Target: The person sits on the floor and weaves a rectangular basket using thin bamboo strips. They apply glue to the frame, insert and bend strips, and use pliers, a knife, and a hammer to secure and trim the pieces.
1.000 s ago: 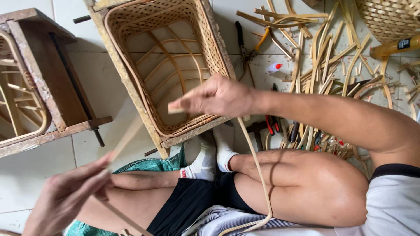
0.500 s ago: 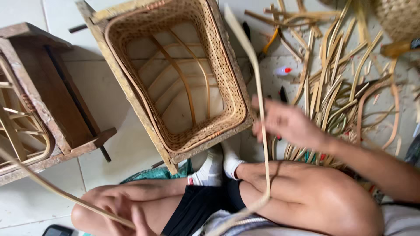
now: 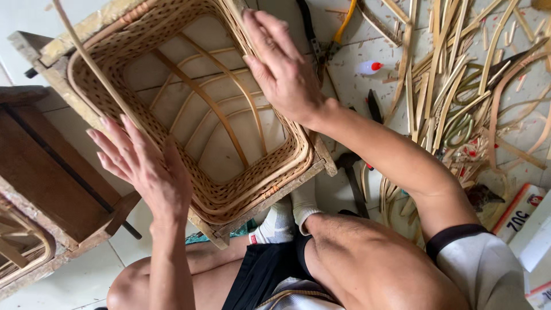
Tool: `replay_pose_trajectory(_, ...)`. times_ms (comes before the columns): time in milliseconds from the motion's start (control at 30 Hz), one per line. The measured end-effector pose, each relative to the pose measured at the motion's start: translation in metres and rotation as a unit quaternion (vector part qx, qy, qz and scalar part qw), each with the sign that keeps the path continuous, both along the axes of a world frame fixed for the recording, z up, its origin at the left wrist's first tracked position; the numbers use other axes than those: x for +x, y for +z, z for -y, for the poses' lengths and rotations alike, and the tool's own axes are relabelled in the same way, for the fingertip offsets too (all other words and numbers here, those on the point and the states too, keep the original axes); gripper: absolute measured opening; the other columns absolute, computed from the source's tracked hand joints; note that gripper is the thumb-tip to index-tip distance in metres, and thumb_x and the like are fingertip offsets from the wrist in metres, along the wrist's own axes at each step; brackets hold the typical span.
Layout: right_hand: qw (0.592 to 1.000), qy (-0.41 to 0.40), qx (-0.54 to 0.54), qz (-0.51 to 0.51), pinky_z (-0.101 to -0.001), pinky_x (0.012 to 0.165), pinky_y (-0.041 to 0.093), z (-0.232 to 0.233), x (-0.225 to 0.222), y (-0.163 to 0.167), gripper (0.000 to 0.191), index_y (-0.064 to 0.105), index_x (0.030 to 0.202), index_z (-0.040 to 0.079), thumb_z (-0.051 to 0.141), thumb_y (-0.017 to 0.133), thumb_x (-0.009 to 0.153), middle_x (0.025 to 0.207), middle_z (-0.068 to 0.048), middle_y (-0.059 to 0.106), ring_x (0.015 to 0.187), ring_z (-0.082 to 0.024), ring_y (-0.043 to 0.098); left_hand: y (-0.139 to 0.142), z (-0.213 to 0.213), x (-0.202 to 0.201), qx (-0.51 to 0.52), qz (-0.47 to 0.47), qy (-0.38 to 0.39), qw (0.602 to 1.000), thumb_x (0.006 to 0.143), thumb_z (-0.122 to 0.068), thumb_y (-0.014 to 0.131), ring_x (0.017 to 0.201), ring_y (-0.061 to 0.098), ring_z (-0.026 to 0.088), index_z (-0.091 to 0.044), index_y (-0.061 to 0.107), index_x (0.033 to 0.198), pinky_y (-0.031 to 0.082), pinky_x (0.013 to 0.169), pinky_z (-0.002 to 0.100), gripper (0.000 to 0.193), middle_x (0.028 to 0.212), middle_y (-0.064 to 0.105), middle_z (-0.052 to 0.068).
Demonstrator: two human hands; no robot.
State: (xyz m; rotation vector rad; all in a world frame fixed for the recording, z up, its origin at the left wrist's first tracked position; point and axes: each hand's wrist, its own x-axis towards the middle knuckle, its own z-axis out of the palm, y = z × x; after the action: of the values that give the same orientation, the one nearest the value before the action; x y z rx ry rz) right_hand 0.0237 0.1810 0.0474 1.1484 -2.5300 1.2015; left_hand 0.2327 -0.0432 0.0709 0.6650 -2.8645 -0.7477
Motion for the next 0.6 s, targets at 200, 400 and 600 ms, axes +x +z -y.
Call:
replay_pose_trajectory(200, 0.995, -0.014, 0.084, -0.045, -0.038, 0.132, 0.033, 0.008, 0.017, -0.032, 0.067, 0.037, 0.162, 0.015, 0.007, 0.075, 0.108, 0.169, -0.007, 0.032, 0.151, -0.025, 0.039, -0.007, -0.006, -0.002, -0.024, 0.066, 0.021, 0.997, 0.113, -0.021, 0.055, 0.161, 0.009, 0.046, 0.005, 0.022, 0.167, 0.008, 0.133, 0.057, 0.068, 0.172, 0.012, 0.031)
replay_pose_trajectory(400, 0.98, -0.023, 0.163, -0.113, -0.0514, 0.136, 0.019, 0.005, 0.018, -0.044, 0.076, 0.028, 0.165, 0.011, 0.011, 0.074, 0.105, 0.172, -0.007, 0.021, 0.157, -0.031, 0.028, -0.018, -0.01, 0.004, -0.039, 0.049, 0.039, 0.997, 0.116, -0.015, 0.049, 0.163, 0.011, 0.04, 0.005, 0.017, 0.169, 0.014, 0.138, 0.047, 0.065, 0.175, 0.011, 0.026)
replay_pose_trajectory(600, 0.984, -0.045, 0.155, -0.077, -0.044, 0.13, 0.038, -0.009, 0.016, -0.05, 0.08, 0.024, 0.168, 0.017, 0.016, 0.077, 0.109, 0.174, -0.003, 0.016, 0.153, -0.027, 0.033, -0.002, -0.027, -0.005, -0.111, -0.111, 0.031, 0.987, 0.102, -0.024, 0.073, 0.146, 0.04, 0.031, -0.002, 0.038, 0.15, 0.027, 0.123, 0.053, 0.064, 0.149, 0.051, 0.018)
